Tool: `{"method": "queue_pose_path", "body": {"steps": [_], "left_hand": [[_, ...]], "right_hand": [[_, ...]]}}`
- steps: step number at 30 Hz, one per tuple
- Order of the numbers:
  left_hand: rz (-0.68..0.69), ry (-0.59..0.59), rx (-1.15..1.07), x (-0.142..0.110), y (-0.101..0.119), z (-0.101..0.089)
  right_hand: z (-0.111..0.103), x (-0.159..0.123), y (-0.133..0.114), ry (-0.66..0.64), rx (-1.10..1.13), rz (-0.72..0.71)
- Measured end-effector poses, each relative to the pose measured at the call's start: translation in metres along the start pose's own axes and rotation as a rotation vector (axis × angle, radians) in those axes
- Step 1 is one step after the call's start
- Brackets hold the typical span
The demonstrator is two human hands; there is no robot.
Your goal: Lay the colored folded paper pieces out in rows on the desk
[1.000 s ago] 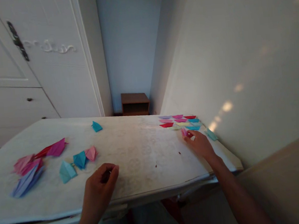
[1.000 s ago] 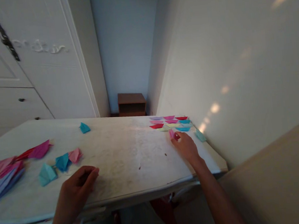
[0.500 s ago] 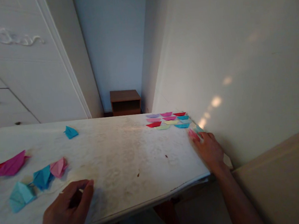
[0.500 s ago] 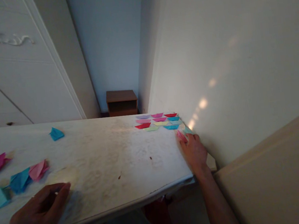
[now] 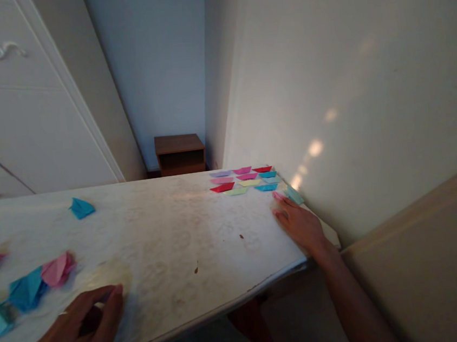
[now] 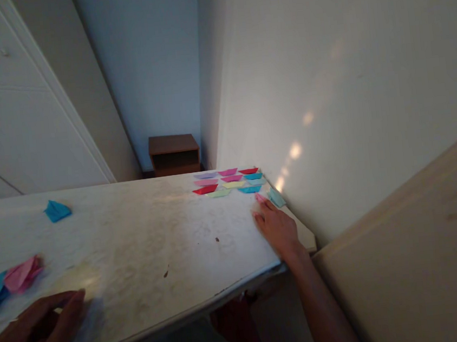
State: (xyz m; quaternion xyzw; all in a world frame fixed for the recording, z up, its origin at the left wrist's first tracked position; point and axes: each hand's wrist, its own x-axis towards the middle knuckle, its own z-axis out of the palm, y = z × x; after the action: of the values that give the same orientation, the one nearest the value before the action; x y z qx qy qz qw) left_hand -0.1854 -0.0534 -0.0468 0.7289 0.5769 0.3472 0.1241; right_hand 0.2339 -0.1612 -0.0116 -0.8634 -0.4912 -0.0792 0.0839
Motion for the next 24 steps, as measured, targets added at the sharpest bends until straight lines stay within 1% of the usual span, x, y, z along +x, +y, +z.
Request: {"method": "queue_pose_path", "body": {"steps": [3,8,11,14,17,19,21,22,24], "left_hand": [[0.006,-0.01,0.006,-0.001,0.007,-0.004],[0.007,0.022,0.038,-0.002,0.015,-0.007],[0.022,0.043,0.048,-0.002,0.013,-0.006],[0.035,0.047,0.053,0.0,0.008,-0.006],[0.072,-0.016,0.028,0.003,0.005,-0.006],[0.072,0.0,0.02,0.003,0.004,-0.006],[0.06,0.048,0.049,0.003,0.002,-0.005],[0.064,0.039,0.059,0.004,0.0,-0.005],[0.093,-0.024,0.068,0.006,-0.007,-0.004]], "right_hand": [[0.001,0.005,-0.003,0.004,-0.012,0.015],[0.002,0.004,-0.007,0.004,-0.029,0.07],[0.002,0.002,-0.008,0.03,-0.014,0.071],[0.003,0.003,-0.003,0.058,-0.011,0.087],[0.002,0.009,0.006,-0.011,-0.041,0.193],[0.001,0.014,0.012,-0.081,-0.048,0.253],[0.0,0.019,0.016,-0.122,-0.032,0.26],[-0.001,0.022,0.016,-0.128,-0.02,0.252],[-0.004,0.026,0.013,-0.131,-0.009,0.255]]}}
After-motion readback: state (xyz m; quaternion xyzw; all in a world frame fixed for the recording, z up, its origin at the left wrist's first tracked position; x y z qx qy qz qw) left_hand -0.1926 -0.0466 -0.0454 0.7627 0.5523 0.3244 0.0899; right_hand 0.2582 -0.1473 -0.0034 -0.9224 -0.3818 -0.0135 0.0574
